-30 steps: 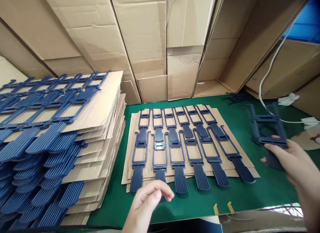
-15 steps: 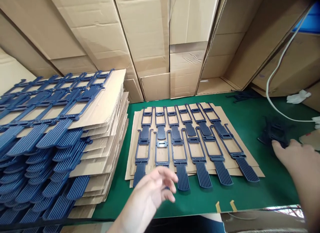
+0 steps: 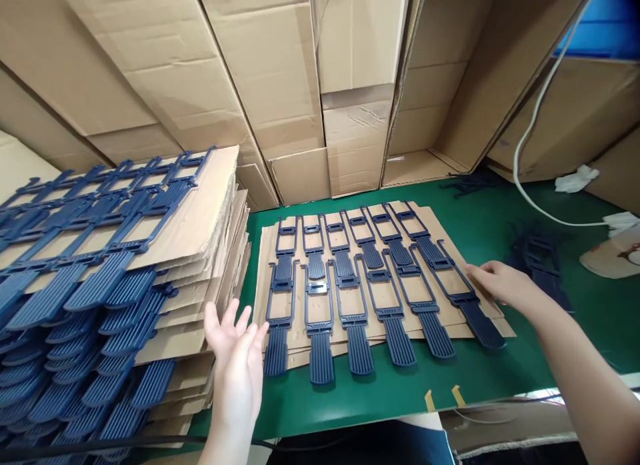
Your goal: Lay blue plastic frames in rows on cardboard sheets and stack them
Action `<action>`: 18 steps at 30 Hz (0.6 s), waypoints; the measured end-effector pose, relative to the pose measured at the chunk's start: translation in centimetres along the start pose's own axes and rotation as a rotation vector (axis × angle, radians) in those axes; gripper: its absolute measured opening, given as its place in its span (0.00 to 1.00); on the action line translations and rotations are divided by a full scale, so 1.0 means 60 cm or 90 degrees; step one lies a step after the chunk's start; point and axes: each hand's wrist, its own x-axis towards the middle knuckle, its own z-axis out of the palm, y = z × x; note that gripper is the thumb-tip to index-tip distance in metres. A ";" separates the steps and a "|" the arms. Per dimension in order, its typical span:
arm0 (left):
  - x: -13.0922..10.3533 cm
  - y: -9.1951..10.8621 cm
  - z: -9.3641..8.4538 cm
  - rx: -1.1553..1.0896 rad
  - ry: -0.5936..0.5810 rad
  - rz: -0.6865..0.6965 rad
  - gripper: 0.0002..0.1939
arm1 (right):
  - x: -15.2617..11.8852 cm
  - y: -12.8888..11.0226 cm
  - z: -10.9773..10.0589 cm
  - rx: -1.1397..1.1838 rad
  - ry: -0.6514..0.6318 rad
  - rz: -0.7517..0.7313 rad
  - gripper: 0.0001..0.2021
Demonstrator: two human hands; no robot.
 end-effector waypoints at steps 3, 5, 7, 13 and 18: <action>0.004 0.004 -0.003 -0.039 -0.006 0.012 0.36 | 0.008 0.000 0.001 -0.020 -0.007 -0.001 0.16; 0.009 0.007 -0.010 -0.068 -0.012 0.025 0.32 | 0.012 0.000 0.000 -0.015 -0.024 -0.013 0.14; 0.012 0.010 -0.016 -0.093 -0.009 0.038 0.30 | 0.015 0.001 -0.001 0.002 -0.045 -0.017 0.15; 0.018 -0.003 -0.020 -0.120 0.065 0.051 0.21 | 0.017 0.009 -0.005 0.092 -0.113 -0.055 0.15; 0.021 -0.011 -0.025 0.044 -0.001 0.069 0.19 | 0.010 0.006 -0.014 0.064 -0.063 -0.058 0.17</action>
